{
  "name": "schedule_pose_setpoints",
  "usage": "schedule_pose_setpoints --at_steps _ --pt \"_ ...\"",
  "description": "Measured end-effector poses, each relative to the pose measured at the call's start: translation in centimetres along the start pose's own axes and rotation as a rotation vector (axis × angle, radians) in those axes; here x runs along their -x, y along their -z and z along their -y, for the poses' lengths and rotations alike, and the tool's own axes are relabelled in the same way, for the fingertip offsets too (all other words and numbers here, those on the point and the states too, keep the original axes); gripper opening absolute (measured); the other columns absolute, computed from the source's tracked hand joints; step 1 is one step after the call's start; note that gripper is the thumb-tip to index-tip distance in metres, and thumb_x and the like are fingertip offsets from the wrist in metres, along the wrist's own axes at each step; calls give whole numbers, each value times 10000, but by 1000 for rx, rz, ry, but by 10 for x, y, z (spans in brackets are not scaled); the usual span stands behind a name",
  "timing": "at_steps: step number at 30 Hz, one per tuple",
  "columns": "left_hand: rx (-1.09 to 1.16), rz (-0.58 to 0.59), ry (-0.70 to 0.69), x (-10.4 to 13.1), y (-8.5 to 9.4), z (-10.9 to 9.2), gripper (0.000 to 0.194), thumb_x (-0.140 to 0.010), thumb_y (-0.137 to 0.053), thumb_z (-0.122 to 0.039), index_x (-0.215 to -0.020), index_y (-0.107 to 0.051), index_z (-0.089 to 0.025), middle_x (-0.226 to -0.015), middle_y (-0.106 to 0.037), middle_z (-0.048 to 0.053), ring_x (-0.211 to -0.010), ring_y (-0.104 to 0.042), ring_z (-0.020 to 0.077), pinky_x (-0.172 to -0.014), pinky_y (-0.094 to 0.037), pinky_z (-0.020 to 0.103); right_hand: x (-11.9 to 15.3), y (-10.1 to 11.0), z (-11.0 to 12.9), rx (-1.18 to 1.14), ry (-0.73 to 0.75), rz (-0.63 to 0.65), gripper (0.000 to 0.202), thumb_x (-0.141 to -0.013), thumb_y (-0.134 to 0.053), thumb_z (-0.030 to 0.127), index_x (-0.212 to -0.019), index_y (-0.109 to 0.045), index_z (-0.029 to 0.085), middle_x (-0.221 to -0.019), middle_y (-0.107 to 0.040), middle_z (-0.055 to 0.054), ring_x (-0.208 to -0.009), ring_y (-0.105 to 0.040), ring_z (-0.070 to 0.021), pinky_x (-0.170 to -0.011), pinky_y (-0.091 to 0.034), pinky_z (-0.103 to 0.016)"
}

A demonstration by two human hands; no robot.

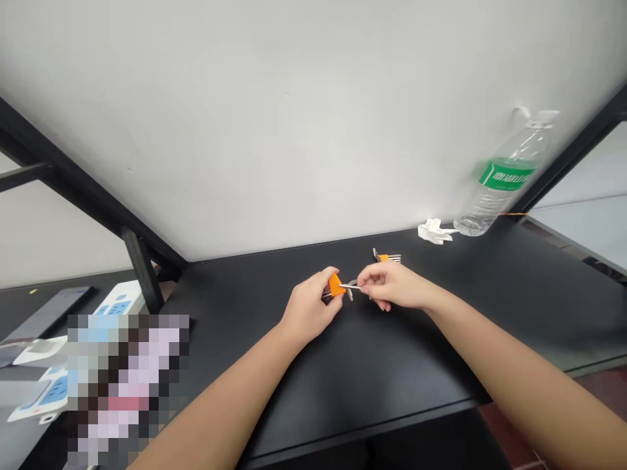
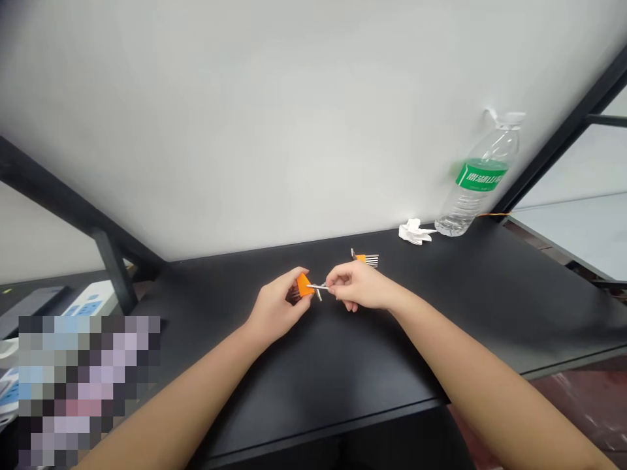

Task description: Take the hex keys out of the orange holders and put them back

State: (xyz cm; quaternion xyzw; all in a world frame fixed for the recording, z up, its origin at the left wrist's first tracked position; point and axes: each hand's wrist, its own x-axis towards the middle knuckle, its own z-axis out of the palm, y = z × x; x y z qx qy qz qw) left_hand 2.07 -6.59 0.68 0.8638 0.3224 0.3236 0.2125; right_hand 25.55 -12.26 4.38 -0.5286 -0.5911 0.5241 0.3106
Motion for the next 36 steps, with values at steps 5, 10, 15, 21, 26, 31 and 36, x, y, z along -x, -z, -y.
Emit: schedule_pose_setpoints --at_steps 5,10,15,21,26,31,36 --pt "29 -8 27 0 0 1 395 -863 -643 -207 -1250 -571 -241 -948 -676 -5 -757 -652 117 -746 -565 254 0 2 -2 -23 -6 -11 84 -839 -622 215 -910 -654 182 -624 -604 38 -477 -568 -109 -481 -499 -230" --pt "9 -9 17 0 0 0 386 -868 -642 -216 -1247 -571 -240 -919 -667 -11 -742 -641 118 -735 -559 256 1 5 -1 -32 5 -17 104 -856 -651 266 -905 -647 174 -593 -585 42 -462 -551 -106 -468 -478 -226" --pt "-34 15 -11 0 1 -2 388 -872 -631 -213 -1253 -564 -238 -916 -671 -7 -776 -652 133 -755 -557 267 2 7 1 -10 -2 -13 135 -859 -660 292 -911 -674 168 -580 -600 33 -466 -543 -109 -474 -472 -231" --pt "-199 112 -77 -2 4 -5 399 -871 -609 -193 -1260 -538 -244 -952 -695 10 -804 -660 170 -759 -532 306 1 13 1 27 -83 2 169 -858 -680 321 -909 -718 164 -576 -605 23 -484 -548 -109 -482 -462 -225" --pt "-317 233 -122 -2 0 -18 253 -881 -581 -176 -1126 -567 -238 -902 -686 11 -816 -654 197 -740 -487 323 -5 -4 -2 33 -94 -8 232 -877 -692 391 -870 -726 161 -566 -628 5 -481 -576 -123 -491 -490 -238" --pt "-260 218 -27 -1 1 -22 130 -879 -586 -183 -994 -559 -236 -888 -646 7 -793 -631 174 -656 -447 282 -11 -34 -3 8 -8 -127 275 -867 -728 432 -879 -603 187 -646 -653 11 -500 -591 -121 -467 -480 -228" --pt "-224 210 21 -3 3 -14 167 -857 -615 -213 -1018 -580 -246 -891 -659 -3 -778 -638 174 -659 -468 286 -10 -27 -4 75 70 -85 175 -967 -582 383 -988 -569 211 -766 -672 6 -558 -601 -123 -502 -473 -238"
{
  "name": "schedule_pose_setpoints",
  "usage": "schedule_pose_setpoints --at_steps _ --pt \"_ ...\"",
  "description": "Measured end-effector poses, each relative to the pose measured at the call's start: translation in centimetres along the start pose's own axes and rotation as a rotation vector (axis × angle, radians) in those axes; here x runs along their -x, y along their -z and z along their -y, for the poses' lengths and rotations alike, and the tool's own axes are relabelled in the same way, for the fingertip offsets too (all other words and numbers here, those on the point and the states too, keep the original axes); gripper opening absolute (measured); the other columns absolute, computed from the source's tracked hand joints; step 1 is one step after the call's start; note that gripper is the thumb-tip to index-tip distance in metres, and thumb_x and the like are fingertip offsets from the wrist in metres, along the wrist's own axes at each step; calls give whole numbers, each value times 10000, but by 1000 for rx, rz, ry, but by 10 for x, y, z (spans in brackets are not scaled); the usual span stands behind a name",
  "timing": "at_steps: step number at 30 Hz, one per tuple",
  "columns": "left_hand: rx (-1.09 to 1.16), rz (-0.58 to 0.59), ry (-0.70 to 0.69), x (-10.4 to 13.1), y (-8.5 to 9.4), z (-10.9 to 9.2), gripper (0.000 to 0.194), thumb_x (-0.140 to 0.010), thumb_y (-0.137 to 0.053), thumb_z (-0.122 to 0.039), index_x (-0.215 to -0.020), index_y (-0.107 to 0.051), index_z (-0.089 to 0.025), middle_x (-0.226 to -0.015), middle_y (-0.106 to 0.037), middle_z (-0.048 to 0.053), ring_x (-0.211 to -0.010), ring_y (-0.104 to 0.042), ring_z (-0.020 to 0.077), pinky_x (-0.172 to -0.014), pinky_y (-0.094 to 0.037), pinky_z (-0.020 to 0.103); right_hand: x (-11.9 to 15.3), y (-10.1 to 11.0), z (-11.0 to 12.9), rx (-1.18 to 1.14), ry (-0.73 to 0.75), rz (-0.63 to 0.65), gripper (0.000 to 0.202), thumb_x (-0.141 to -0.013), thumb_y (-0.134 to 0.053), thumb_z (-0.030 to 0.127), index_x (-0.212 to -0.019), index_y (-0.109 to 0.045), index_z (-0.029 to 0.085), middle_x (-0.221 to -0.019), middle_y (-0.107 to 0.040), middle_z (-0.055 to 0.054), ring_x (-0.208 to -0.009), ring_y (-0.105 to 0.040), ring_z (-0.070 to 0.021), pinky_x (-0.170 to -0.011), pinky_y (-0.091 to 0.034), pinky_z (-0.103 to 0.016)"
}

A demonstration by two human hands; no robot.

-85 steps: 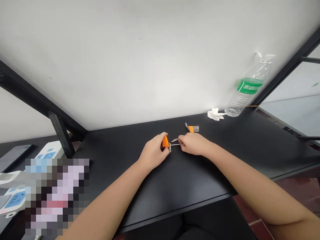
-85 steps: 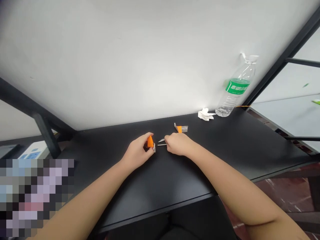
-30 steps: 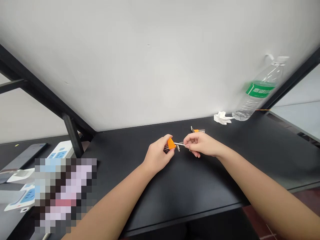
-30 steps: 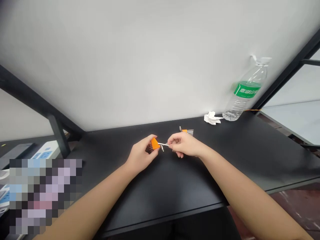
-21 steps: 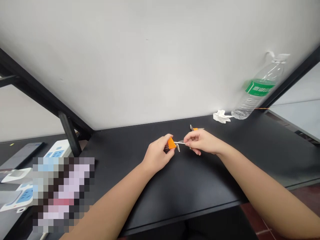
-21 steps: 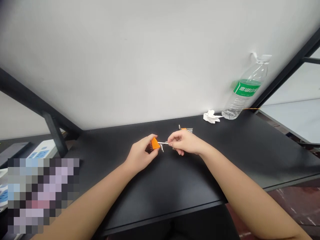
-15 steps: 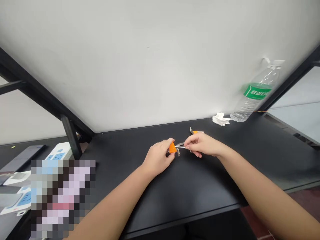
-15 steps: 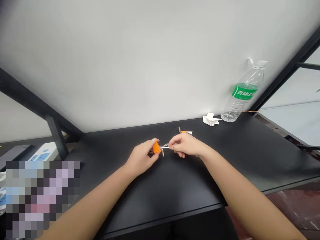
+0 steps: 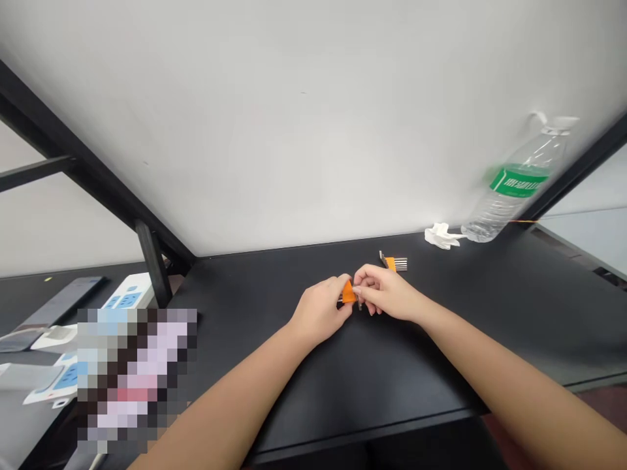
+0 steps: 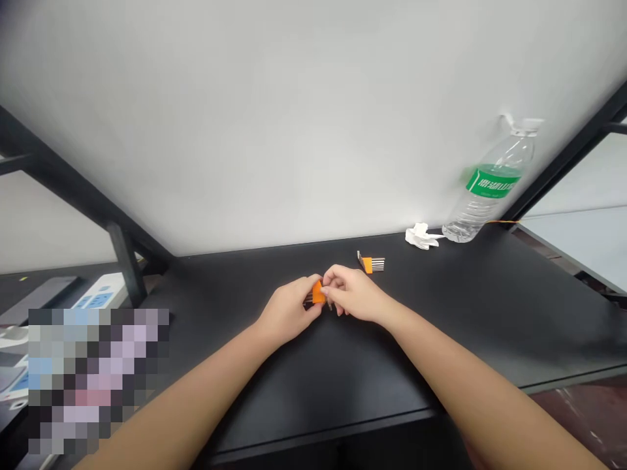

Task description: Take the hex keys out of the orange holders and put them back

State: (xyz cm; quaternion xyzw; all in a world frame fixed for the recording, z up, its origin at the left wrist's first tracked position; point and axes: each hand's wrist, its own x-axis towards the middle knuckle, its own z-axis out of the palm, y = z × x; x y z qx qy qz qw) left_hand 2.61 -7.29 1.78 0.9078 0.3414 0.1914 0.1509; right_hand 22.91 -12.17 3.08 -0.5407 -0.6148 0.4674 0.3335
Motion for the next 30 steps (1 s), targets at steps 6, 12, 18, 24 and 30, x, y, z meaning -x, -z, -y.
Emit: schedule_pose_setpoints --at_steps 6,12,18,24,30 --pt "156 -146 95 -1 -2 11 434 -815 -620 -196 -1238 -555 -268 -933 -714 -25 -782 -675 157 -765 -541 299 -6 32 -21 713 175 -116 148 -933 -565 158 -931 -706 202 -949 -658 -46 -859 -621 -178 -762 -468 -299" --pt "350 -287 111 -2 -2 12 465 -778 -675 -205 -1235 -599 -244 -1017 -762 0 -932 -723 180 -920 -568 340 -9 30 -26 890 164 -50 182 -963 -564 148 -988 -740 183 -1022 -633 -68 -851 -620 -161 -734 -445 -269" --pt "484 -320 146 -4 -3 14 435 -779 -692 -204 -1211 -640 -223 -1003 -762 12 -902 -727 165 -943 -572 344 -6 19 -14 1174 232 -58 185 -924 -552 100 -853 -712 159 -907 -656 -79 -863 -627 -203 -771 -399 -321" --pt "429 -352 181 -7 -3 16 349 -782 -687 -258 -1127 -652 -219 -811 -658 -24 -733 -651 128 -763 -580 275 -6 15 -9 1274 236 -47 195 -932 -543 126 -821 -701 154 -872 -667 -83 -799 -623 -208 -828 -376 -365" --pt "374 -318 157 -6 -3 17 323 -816 -680 -290 -1132 -630 -239 -771 -627 -34 -686 -630 125 -712 -570 264 -3 15 -4 1271 226 -32 218 -924 -531 115 -789 -699 149 -863 -667 -92 -797 -627 -209 -835 -383 -363"
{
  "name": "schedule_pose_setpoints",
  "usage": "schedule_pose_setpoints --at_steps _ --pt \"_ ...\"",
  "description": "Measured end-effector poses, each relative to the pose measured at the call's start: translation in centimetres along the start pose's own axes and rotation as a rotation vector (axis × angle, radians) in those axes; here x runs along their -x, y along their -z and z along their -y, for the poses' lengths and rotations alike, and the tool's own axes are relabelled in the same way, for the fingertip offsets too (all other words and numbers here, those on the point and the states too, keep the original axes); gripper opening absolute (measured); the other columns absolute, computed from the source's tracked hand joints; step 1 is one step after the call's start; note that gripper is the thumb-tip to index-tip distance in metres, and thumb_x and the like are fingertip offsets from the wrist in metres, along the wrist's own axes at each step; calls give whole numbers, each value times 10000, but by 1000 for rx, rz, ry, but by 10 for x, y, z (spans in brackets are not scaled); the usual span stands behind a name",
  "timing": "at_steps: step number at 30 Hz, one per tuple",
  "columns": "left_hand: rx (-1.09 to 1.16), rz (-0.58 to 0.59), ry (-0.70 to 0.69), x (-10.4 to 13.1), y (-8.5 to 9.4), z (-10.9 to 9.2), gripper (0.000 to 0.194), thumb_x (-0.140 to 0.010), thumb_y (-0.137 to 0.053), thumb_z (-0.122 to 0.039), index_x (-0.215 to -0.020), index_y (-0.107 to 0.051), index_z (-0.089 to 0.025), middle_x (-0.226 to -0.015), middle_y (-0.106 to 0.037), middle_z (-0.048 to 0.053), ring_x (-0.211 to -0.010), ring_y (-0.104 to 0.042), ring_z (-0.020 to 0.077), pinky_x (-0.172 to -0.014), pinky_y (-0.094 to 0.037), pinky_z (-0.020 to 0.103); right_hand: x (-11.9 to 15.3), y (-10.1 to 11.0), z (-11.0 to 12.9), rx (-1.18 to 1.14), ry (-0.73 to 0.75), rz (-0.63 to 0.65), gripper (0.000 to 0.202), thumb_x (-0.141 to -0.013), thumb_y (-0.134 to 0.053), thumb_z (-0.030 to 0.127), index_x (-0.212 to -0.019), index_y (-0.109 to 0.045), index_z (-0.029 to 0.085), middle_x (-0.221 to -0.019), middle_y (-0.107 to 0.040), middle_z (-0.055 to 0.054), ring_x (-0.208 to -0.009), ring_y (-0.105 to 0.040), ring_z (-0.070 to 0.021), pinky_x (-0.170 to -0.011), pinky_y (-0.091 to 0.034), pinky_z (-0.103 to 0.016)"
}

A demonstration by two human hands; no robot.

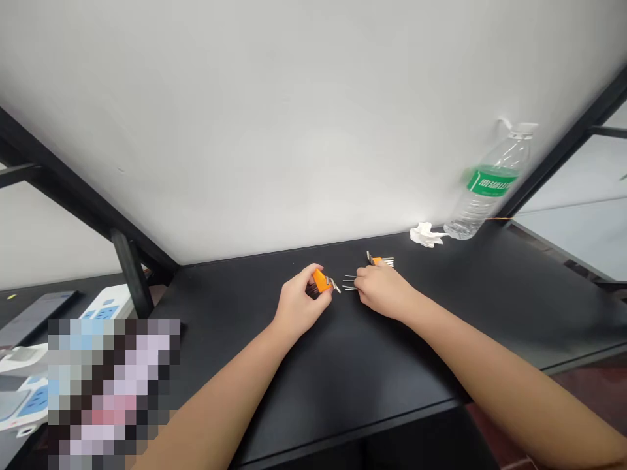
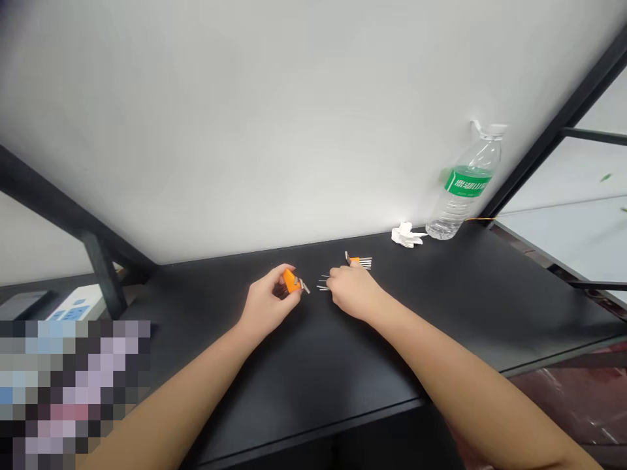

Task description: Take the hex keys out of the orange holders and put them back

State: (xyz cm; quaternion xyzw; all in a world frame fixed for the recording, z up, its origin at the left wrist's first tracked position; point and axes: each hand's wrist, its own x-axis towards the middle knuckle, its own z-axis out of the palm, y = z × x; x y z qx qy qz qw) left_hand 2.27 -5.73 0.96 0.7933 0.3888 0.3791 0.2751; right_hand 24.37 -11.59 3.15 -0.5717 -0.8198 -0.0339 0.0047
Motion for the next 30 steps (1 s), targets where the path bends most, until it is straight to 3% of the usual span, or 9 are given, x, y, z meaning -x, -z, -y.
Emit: schedule_pose_setpoints --at_steps 4,7,10,23,30 --pt "-213 38 -88 0 1 1 346 -813 -675 -241 -1154 -618 -247 -843 -686 -14 -769 -656 170 -880 -553 371 4 3 -4 -148 -95 -83 121 -876 -554 112 -811 -640 168 -894 -668 -71 -802 -610 -191 -734 -392 -316" --pt "-324 62 -158 -1 2 2 371 -824 -654 -203 -1187 -586 -244 -908 -711 -5 -858 -669 199 -1032 -476 458 6 7 -7 -465 -135 -81 84 -830 -572 116 -824 -562 199 -798 -639 -4 -702 -566 -148 -633 -380 -266" --pt "-350 82 -206 0 1 1 390 -843 -638 -197 -1222 -556 -244 -915 -708 -9 -888 -679 200 -1086 -423 468 7 10 -5 -783 -70 -77 110 -804 -576 120 -816 -519 214 -718 -585 38 -650 -533 -125 -622 -403 -242" --pt "-353 98 -290 4 2 -5 358 -853 -628 -182 -1199 -559 -242 -840 -655 -37 -790 -638 158 -978 -422 390 7 4 -5 -1128 -88 -121 42 -813 -615 173 -848 -620 197 -736 -584 34 -665 -531 -114 -617 -427 -243" --pt "-351 120 -267 3 3 -6 375 -840 -632 -172 -1202 -567 -245 -860 -663 -36 -810 -638 158 -982 -412 393 9 5 -4 -1281 -163 -33 52 -818 -640 194 -870 -644 191 -724 -577 33 -595 -543 -103 -551 -451 -235"
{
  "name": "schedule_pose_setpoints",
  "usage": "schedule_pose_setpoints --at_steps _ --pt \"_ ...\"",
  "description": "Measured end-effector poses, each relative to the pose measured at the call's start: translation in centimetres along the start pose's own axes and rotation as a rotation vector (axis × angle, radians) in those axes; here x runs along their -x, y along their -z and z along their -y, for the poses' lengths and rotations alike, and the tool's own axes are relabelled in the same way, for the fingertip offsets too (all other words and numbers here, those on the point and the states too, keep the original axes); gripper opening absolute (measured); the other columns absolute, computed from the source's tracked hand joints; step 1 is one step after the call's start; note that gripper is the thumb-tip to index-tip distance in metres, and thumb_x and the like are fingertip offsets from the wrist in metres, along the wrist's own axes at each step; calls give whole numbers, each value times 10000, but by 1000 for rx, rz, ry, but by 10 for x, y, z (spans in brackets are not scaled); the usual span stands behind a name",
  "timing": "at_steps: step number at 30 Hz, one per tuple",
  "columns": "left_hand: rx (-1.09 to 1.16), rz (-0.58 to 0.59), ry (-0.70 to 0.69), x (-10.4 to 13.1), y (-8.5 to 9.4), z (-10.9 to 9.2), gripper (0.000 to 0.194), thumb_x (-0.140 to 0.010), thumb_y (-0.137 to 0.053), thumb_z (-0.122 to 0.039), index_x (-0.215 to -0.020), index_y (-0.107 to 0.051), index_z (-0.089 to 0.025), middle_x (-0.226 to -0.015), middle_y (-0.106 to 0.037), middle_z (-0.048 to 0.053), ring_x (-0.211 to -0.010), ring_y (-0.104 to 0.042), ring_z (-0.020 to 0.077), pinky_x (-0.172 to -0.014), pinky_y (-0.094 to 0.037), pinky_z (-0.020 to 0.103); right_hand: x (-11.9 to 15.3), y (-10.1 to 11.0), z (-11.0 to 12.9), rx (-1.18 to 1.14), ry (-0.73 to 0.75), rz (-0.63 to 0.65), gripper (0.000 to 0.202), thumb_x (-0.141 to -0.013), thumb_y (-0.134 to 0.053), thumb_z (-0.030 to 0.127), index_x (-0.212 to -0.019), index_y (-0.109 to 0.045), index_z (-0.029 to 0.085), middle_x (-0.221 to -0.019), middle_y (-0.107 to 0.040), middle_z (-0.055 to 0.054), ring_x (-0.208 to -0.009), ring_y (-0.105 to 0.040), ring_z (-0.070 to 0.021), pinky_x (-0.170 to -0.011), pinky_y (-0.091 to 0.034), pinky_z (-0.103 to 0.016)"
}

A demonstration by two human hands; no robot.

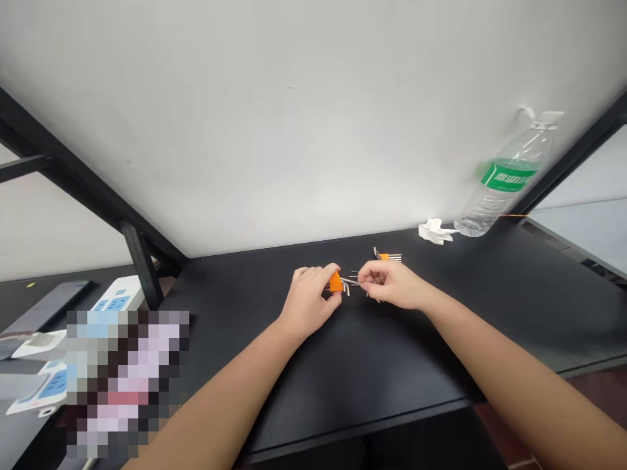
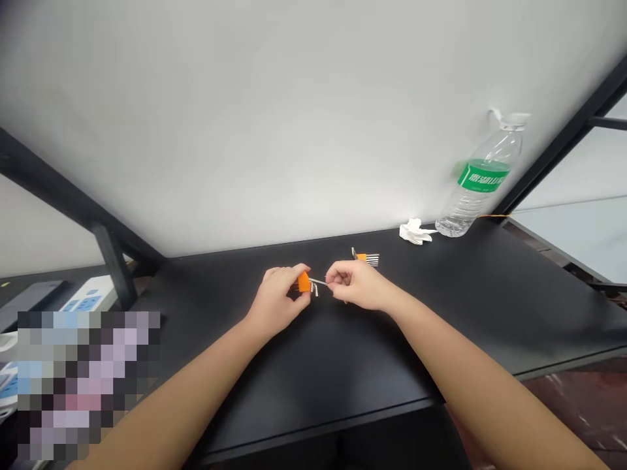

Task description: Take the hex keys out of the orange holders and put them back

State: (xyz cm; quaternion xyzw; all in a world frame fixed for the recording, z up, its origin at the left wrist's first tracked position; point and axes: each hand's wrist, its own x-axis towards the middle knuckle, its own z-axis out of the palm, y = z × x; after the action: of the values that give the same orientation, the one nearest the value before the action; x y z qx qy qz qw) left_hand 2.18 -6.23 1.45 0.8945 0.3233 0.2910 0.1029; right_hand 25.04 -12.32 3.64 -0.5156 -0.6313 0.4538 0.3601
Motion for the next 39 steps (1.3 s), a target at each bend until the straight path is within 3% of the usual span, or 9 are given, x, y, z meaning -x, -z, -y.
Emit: schedule_pose_setpoints --at_steps 8,12,17,21,25,28,34,36,39 --pt "-32 76 -80 1 -1 -1 359 -848 -632 -179 -1196 -572 -242 -833 -652 -30 -774 -614 161 -896 -457 352 -2 5 4 -70 -82 -59 202 -874 -689 368 -858 -718 169 -607 -601 11 -557 -564 -125 -541 -478 -251" --pt "-72 127 -81 2 -2 -8 314 -878 -601 -189 -1186 -573 -239 -887 -652 -13 -764 -614 159 -749 -468 297 -5 -12 3 -90 -75 -86 229 -871 -701 406 -856 -677 179 -603 -607 14 -519 -550 -123 -499 -452 -248" --pt "-50 148 -6 2 1 -13 230 -858 -611 -180 -1077 -596 -247 -981 -603 4 -797 -609 135 -622 -433 239 -9 -37 -2 33 71 -180 252 -908 -677 400 -839 -517 218 -661 -576 46 -554 -536 -115 -536 -433 -250" --pt "-64 148 53 1 1 -10 245 -852 -618 -194 -1087 -597 -259 -937 -601 -9 -762 -602 135 -619 -434 242 -9 -35 -3 275 168 -203 313 -931 -655 407 -782 -456 215 -683 -532 46 -596 -467 -114 -569 -379 -256" --pt "-42 88 76 3 -2 -5 379 -872 -642 -244 -1240 -549 -248 -958 -648 -5 -786 -633 148 -673 -478 262 -6 -30 0 565 132 -119 458 -961 -608 525 -684 -441 200 -640 -540 27 -591 -466 -125 -552 -318 -272" --pt "-66 85 25 5 -4 -1 378 -896 -634 -268 -1261 -545 -230 -959 -675 6 -794 -651 164 -669 -488 278 -4 -33 5 722 150 -65 527 -941 -617 606 -657 -443 197 -636 -572 10 -605 -508 -137 -560 -313 -281" --pt "-118 75 -19 5 -6 3 396 -902 -616 -238 -1291 -544 -216 -933 -715 14 -773 -667 170 -697 -507 287 4 -45 18 1031 185 -94 464 -1031 -493 554 -773 -575 177 -777 -681 -64 -680 -604 -198 -603 -336 -317" --pt "-102 78 0 4 -5 3 422 -890 -623 -236 -1304 -543 -232 -964 -730 10 -783 -675 167 -703 -510 282 6 -41 18 1039 219 -65 452 -1017 -518 562 -802 -597 172 -796 -686 -77 -689 -607 -206 -611 -344 -318" --pt "-62 74 83 1 -3 6 442 -854 -655 -248 -1287 -562 -251 -944 -733 -7 -785 -682 174 -721 -524 286 4 -24 12 846 317 94 457 -985 -580 558 -711 -561 193 -697 -631 -23 -640 -560 -163 -629 -364 -293"
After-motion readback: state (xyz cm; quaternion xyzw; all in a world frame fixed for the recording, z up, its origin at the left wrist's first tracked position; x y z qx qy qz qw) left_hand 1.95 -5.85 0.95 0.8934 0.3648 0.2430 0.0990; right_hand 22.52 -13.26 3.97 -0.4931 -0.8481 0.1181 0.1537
